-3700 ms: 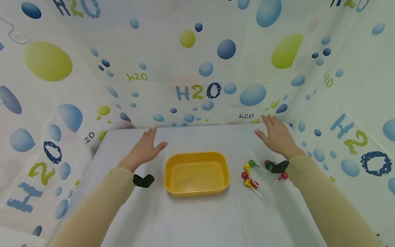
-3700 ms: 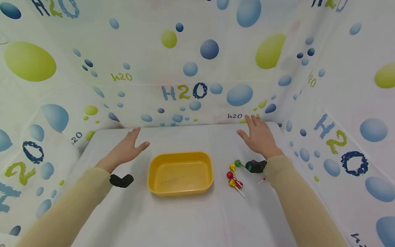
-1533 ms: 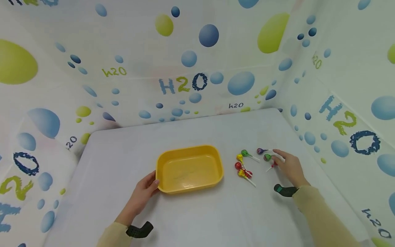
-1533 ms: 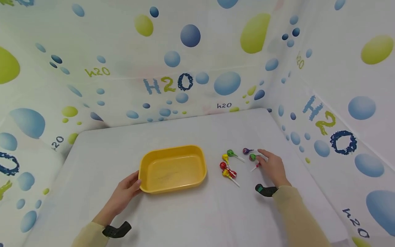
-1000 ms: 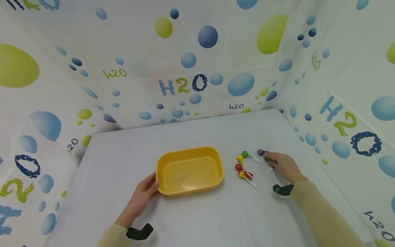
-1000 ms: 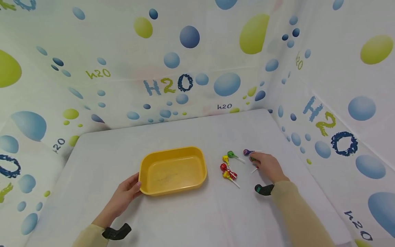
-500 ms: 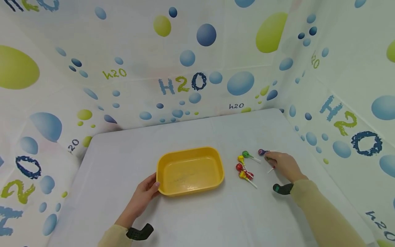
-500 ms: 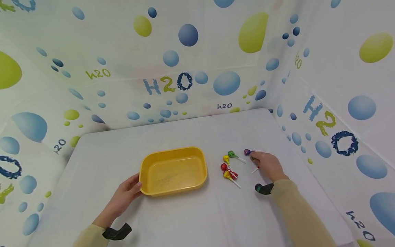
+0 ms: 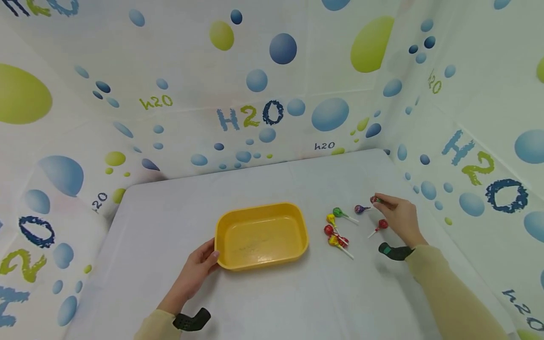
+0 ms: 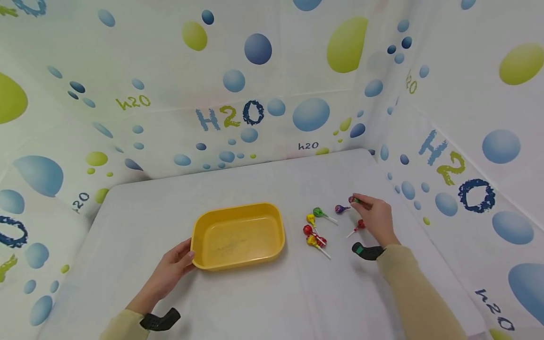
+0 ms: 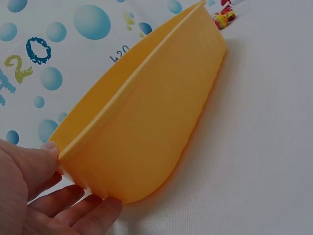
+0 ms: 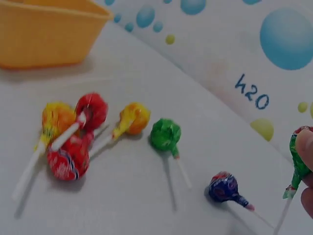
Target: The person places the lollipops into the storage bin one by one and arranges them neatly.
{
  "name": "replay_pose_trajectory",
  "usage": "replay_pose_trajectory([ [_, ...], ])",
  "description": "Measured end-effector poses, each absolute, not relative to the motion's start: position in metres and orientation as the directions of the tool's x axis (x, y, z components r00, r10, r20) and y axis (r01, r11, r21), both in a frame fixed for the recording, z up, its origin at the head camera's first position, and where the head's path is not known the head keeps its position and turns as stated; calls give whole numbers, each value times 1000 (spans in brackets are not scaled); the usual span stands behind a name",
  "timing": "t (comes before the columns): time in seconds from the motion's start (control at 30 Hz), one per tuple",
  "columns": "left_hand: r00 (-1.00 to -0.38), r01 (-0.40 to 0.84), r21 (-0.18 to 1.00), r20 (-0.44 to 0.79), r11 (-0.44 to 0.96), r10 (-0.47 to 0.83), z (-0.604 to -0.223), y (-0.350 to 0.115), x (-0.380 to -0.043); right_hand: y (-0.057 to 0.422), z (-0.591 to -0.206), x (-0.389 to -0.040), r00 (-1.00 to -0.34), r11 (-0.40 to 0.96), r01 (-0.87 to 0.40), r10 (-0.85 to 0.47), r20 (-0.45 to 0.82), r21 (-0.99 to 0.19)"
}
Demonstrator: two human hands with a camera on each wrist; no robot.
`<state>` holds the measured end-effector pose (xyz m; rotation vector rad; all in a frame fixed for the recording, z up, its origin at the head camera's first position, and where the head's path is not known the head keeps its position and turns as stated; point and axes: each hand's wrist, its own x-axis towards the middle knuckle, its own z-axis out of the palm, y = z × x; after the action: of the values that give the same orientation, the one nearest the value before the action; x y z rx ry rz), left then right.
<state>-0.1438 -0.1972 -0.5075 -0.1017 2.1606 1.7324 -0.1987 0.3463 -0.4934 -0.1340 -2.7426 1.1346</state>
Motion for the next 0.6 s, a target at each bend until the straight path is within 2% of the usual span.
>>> replay_pose_trajectory([
  [0.13,-930,-283,928,-328,244,168,-508,-197,-145,346,-486,-198,-972,498,127,235,-7,-858],
  [0.23,-928,-285,926,-331,247,170,-508,-198,-147,347,-482,-198,-963,254,159,251,-93,-954],
  [0.3,-927,-291,925,-336,246,168,-508,-199,-149,347,-480,-198,-954,53,180,252,-161,-982],
  [0.4,-925,-293,923,-340,250,168,-507,-201,-151,346,-476,-198,-934,-197,202,255,-249,-959],
  [0.5,-923,-297,921,-344,251,170,-506,-204,-154,344,-472,-197,-917,-292,222,262,-302,-930],
  [0.6,-922,-295,920,-345,258,177,-505,-207,-156,341,-469,-196,-908,-313,232,271,-320,-921],
])
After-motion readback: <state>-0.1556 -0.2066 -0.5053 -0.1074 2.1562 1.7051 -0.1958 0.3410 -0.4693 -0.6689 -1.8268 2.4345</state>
